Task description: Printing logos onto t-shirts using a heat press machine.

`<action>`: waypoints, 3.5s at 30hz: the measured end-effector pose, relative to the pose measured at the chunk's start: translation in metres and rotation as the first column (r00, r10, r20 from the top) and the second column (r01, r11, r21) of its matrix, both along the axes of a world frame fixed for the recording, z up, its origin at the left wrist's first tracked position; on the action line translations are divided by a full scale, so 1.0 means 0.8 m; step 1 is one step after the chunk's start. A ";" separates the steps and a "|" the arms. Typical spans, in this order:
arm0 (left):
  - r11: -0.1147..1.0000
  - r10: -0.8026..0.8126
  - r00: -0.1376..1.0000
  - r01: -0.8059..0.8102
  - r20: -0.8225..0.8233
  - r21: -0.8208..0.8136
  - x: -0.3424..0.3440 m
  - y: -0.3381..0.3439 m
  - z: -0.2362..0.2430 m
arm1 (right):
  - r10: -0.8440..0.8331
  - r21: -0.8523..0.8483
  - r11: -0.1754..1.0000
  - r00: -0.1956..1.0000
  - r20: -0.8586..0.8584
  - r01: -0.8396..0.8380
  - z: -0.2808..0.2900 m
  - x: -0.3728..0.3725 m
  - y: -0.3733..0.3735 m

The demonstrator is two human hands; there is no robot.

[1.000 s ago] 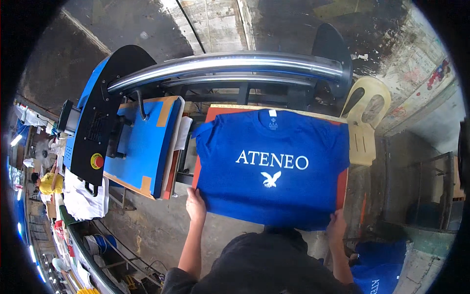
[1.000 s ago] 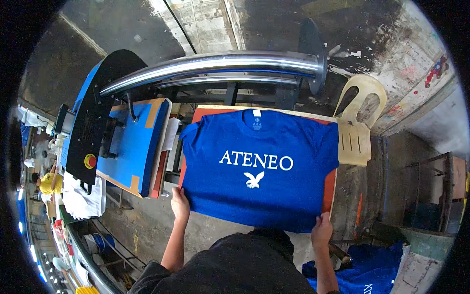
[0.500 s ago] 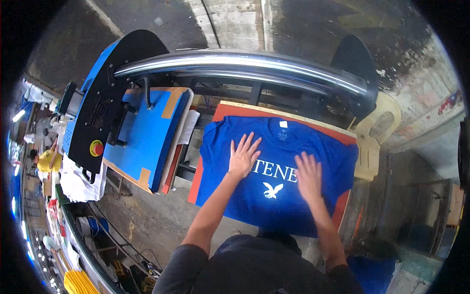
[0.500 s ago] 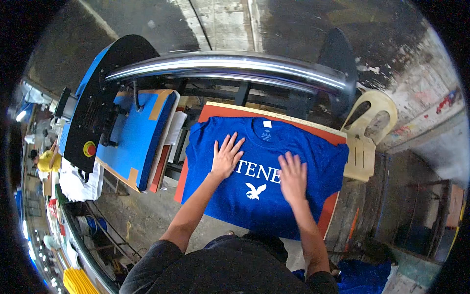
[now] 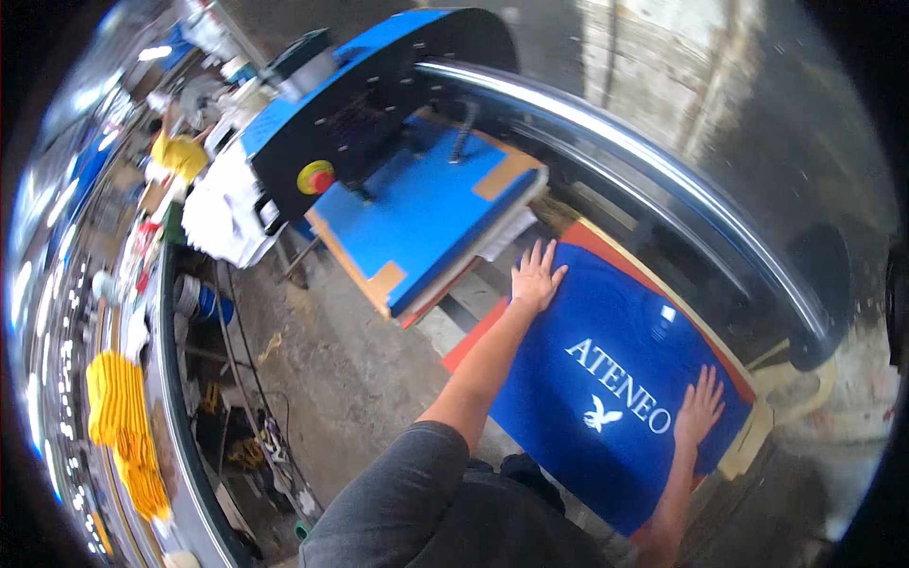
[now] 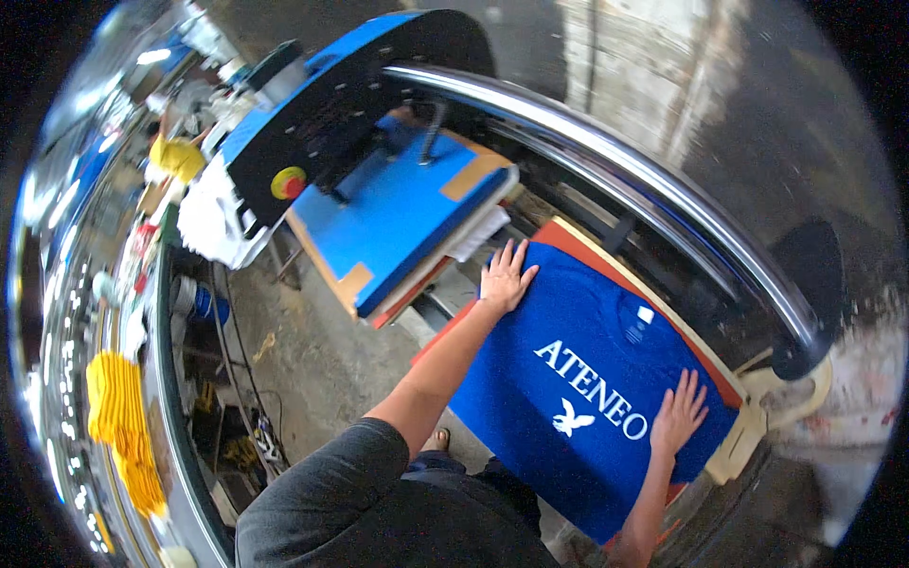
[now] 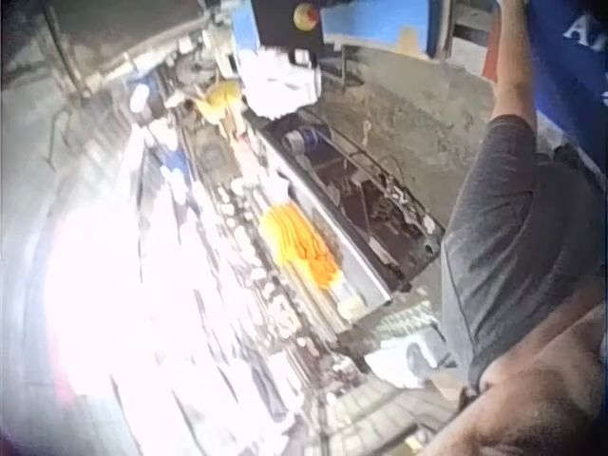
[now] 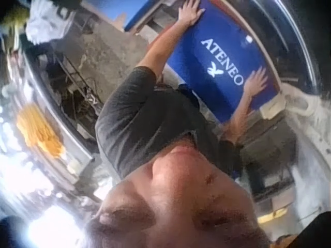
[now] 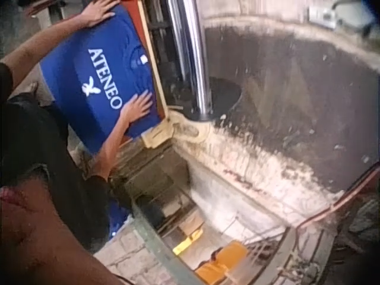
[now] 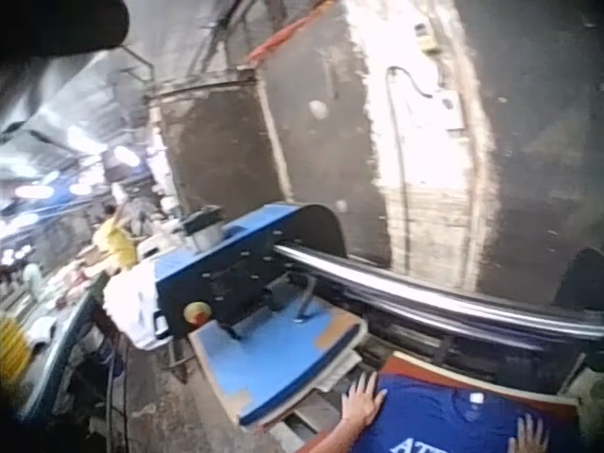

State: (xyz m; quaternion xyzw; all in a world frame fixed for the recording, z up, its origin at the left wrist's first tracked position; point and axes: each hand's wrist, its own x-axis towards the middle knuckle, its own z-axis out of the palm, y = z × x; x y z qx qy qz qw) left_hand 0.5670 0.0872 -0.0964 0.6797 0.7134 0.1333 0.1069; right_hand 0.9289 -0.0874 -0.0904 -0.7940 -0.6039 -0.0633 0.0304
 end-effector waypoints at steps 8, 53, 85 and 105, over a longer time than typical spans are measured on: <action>0.989 -0.092 0.954 0.055 0.284 0.135 -0.145 -0.136 -0.014 | 0.352 0.426 0.876 0.903 -0.247 -0.225 0.070 -0.183 0.056; 0.376 0.835 0.544 -0.455 0.082 -0.807 -0.609 -0.815 -0.198 | 0.891 0.563 0.332 0.447 0.076 -0.757 0.232 -0.771 0.015; 0.476 -0.029 0.977 0.198 0.210 -0.857 -0.375 -0.618 -0.252 | 0.667 0.582 0.635 0.741 -0.081 -0.508 0.253 -0.318 -0.287; 0.699 -0.241 0.895 0.428 0.375 -0.573 -0.377 -0.586 -0.245 | 0.327 0.707 0.685 0.795 -0.511 0.173 0.246 -0.337 -0.292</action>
